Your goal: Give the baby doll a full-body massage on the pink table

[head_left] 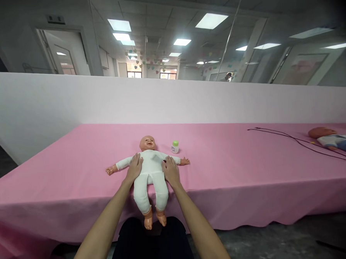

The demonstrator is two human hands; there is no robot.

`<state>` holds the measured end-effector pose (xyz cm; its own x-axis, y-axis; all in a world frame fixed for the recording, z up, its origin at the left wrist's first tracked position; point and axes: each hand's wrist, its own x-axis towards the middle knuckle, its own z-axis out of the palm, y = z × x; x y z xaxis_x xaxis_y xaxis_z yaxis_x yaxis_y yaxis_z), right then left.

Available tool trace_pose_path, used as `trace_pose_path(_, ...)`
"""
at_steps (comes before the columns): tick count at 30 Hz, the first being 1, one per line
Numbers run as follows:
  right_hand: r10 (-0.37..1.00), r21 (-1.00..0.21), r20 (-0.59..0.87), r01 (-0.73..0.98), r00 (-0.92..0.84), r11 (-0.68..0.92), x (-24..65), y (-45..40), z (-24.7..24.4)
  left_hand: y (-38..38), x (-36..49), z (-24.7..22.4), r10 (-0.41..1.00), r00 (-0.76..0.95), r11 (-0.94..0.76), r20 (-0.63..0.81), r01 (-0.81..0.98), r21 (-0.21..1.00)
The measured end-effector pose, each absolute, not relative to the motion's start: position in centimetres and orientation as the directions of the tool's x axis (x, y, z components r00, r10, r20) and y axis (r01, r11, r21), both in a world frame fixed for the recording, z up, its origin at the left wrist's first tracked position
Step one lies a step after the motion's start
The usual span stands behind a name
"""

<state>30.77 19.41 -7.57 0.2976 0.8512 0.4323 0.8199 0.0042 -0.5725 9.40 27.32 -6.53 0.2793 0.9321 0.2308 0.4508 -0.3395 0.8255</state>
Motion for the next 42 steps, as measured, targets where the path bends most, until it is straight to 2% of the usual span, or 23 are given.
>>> trace_pose_path(4, 0.881, -0.594, 0.413, 0.802, 0.232, 0.067, 31.7, 18.2, -6.7, 26.2, 7.3, -6.8, 0.895, 0.181, -0.438, 0.409, 0.534, 0.723)
trace_pose_path(6, 0.897, -0.654, 0.383, 0.75, 0.22, 0.095, 32.5, 17.6, -6.1, 25.7, 6.2, -6.9, 0.883, 0.092, -0.41, 0.46, 0.626, 0.663)
trace_pose_path(9, 0.912, -0.747, 0.297, 0.664, 0.283, 0.037, 33.1, 16.8, -5.5, 25.3, 5.5, -6.6, 0.908, 0.017, -0.305, 0.418, 0.71, 0.634)
trace_pose_path(11, 0.906, -0.754, 0.306, 0.656, 0.292, 0.043, 33.1, 16.6, -5.8, 25.2, 5.5, -6.4, 0.925, 0.065, -0.311, 0.376, 0.697, 0.646)
trace_pose_path(15, 0.882, -0.644, 0.427, 0.751, 0.199, 0.142, 32.8, 16.8, -7.3, 25.5, 5.8, -6.3, 0.898, 0.185, -0.417, 0.4, 0.648, 0.637)
trace_pose_path(31, 0.899, -0.338, 0.424, 0.94, 0.107, 0.048, 31.6, 17.6, -7.9, 24.7, 5.4, -5.7, 0.862, 0.251, -0.479, 0.44, 0.686, 0.547)
trace_pose_path(42, 0.91, -0.285, 0.403, 0.958, 0.094, 0.027, 31.4, 17.9, -8.1, 24.7, 5.3, -5.6, 0.881, 0.238, -0.451, 0.408, 0.682, 0.575)
